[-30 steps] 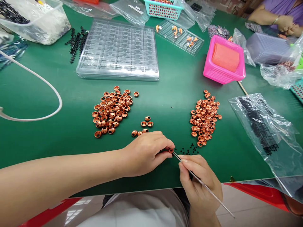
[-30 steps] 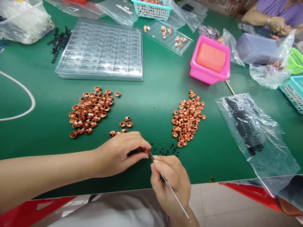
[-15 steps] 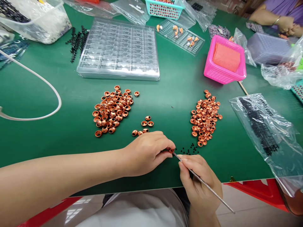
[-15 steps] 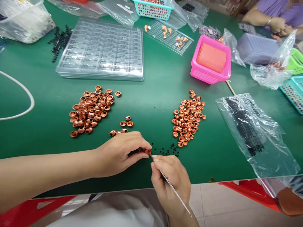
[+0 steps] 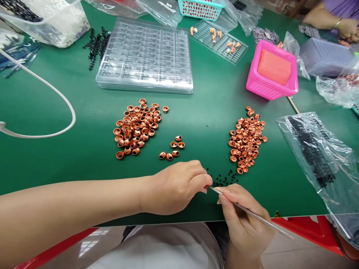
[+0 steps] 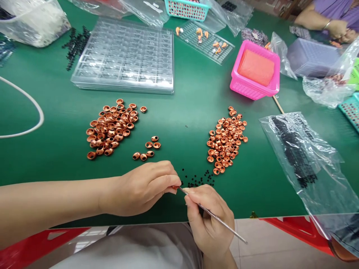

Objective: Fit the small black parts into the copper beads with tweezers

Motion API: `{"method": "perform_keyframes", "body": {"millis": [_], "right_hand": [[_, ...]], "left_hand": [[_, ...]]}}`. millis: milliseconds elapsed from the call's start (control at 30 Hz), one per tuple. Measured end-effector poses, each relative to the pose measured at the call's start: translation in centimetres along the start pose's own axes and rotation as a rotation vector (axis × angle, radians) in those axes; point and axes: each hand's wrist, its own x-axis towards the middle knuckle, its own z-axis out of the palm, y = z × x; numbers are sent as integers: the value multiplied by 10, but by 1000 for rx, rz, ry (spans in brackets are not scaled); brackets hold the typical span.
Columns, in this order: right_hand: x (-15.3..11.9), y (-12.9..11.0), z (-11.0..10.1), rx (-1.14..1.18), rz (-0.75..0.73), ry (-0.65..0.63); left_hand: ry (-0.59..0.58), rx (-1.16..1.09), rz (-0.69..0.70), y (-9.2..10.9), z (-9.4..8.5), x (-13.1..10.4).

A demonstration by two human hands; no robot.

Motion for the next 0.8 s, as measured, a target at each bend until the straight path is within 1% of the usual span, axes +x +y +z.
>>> {"method": "perform_keyframes", "body": {"millis": [133,233,300,367,467,600,700,800], "right_hand": [[0,1,-1,-14,-25,-31],[0,2,0,-25,-35,-33],[0,2,2,6,-32,7],[0,3,3,63,-25,83],[0,2,2,130,8,184],[1,2,-6,128,18,238],[2,5,-12,104,0,266],[3,11,-15,106,11,282]], "left_hand": [[1,9,0,0,1,-1],[-1,-7,-27,0,2,2],[-13,-3,-55,1,0,4],[-48,39,-101,2,-4,6],[-129,188,-196,1,-16,6],[-205,417,-273,-3,-40,1],[-215,541,-302,-6,-55,-1],[-165,551,-306,-4,-59,5]]}}
